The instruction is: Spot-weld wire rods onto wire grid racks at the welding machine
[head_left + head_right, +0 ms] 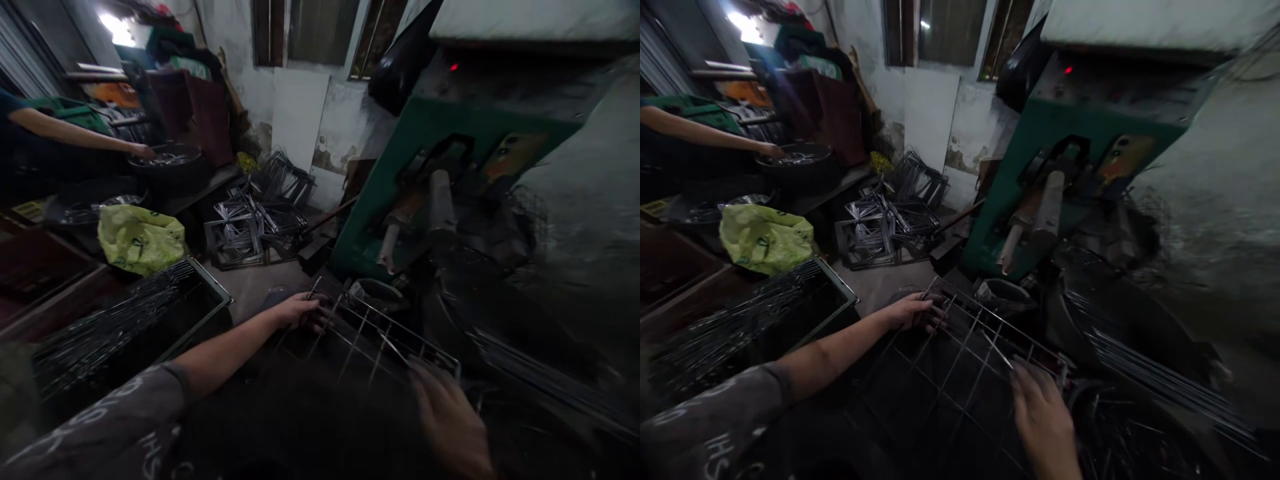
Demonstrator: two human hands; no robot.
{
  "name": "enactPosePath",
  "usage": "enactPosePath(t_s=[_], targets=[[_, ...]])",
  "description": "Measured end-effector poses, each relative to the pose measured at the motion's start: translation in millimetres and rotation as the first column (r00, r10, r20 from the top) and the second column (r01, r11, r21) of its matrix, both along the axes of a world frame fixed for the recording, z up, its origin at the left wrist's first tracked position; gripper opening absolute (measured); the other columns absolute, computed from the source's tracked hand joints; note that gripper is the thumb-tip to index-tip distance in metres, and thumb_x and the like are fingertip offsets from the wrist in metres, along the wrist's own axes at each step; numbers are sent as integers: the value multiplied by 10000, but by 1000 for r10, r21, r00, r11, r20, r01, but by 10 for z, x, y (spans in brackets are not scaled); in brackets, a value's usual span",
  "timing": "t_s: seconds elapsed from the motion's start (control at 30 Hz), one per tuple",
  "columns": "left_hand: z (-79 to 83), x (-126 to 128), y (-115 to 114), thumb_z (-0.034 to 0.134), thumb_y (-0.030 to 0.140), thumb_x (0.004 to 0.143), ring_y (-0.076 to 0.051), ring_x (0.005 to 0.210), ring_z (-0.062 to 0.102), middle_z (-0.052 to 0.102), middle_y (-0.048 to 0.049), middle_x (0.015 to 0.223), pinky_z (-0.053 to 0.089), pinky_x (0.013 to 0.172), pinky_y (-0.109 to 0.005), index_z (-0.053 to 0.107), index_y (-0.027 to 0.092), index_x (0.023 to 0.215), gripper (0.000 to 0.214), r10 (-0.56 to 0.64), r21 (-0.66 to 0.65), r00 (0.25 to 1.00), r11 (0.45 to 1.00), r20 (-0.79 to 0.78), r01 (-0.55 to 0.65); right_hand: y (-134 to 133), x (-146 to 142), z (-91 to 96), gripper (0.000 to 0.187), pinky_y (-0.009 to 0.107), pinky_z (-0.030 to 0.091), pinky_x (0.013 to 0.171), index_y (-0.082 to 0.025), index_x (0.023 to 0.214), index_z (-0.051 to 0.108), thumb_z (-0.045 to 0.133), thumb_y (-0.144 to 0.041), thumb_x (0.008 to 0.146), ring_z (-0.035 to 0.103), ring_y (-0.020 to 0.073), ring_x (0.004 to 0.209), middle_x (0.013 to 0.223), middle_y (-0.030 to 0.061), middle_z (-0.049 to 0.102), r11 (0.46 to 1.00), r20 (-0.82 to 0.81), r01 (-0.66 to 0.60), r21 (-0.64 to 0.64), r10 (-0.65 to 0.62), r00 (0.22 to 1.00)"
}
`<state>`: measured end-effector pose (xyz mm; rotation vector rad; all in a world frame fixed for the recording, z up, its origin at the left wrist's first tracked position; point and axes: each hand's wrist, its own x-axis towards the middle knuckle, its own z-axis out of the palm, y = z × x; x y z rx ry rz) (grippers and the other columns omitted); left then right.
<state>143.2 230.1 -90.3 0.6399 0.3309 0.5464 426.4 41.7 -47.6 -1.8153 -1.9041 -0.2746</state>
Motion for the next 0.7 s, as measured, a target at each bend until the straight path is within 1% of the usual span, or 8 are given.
enactPosePath(t_s=[0.1,0.13,0.2,0.3,0.4,0.5,0.6,0.7], targets=[[-20,-47,3,682,269,791,-326,890,674,677,-169,964,523,695,-417,508,137,1138,410,19,-4,1000,1000,8,-19,259,-165,32,375,331,521,817,-216,1074,600,303,-421,974,582,199,981,1029,64,633,983,103,-178,53,172,980],[-24,-68,7,679,272,793,-327,895,672,675,-169,968,522,700,-422,509,137,1137,407,23,-1,1000,1000,10,-23,312,-199,53,350,337,519,823,-207,1098,588,313,-386,976,576,200,989,1041,71,628,974,118,-214,70,205,972],[-30,-108,17,678,280,793,-327,900,671,671,-168,976,521,710,-425,516,134,1132,404,30,5,999,1000,12,-30,361,-233,88,319,363,506,860,-214,1162,557,340,-348,970,562,206,1022,1089,79,613,967,103,-245,69,237,966],[-33,-139,28,694,281,779,-312,898,672,669,-162,980,520,723,-406,530,131,1127,413,35,0,999,999,19,-35,360,-232,75,321,415,475,922,-249,1223,521,357,-323,958,541,219,1077,1162,75,589,971,59,-240,11,239,969],[-20,-135,26,706,289,768,-310,887,674,669,-164,982,526,697,-388,537,132,1114,415,32,-6,999,999,20,-32,375,-211,-9,315,394,488,909,-253,1189,550,355,-313,949,543,215,1077,1164,64,592,970,69,-243,-26,244,967],[12,-122,14,725,306,749,-317,879,674,667,-168,976,528,675,-376,527,129,1117,453,38,-31,999,999,-30,-39,421,-187,-85,318,382,484,921,-244,1159,572,351,-282,934,539,213,1083,1171,53,594,969,100,-239,-65,244,965],[39,-115,5,723,307,751,-316,870,677,664,-167,965,526,676,-380,514,121,1131,472,43,-39,998,998,-51,-45,473,-173,-117,336,403,471,929,-217,1168,562,353,-224,906,525,228,1083,1175,69,589,979,165,-199,-36,202,965],[46,-115,5,705,289,770,-325,870,677,669,-161,959,527,674,-399,503,122,1141,454,30,-32,999,999,-14,-31,520,-175,-142,343,433,468,912,-179,1168,554,352,-207,892,511,251,1055,1169,103,581,985,209,-170,-13,169,963]])
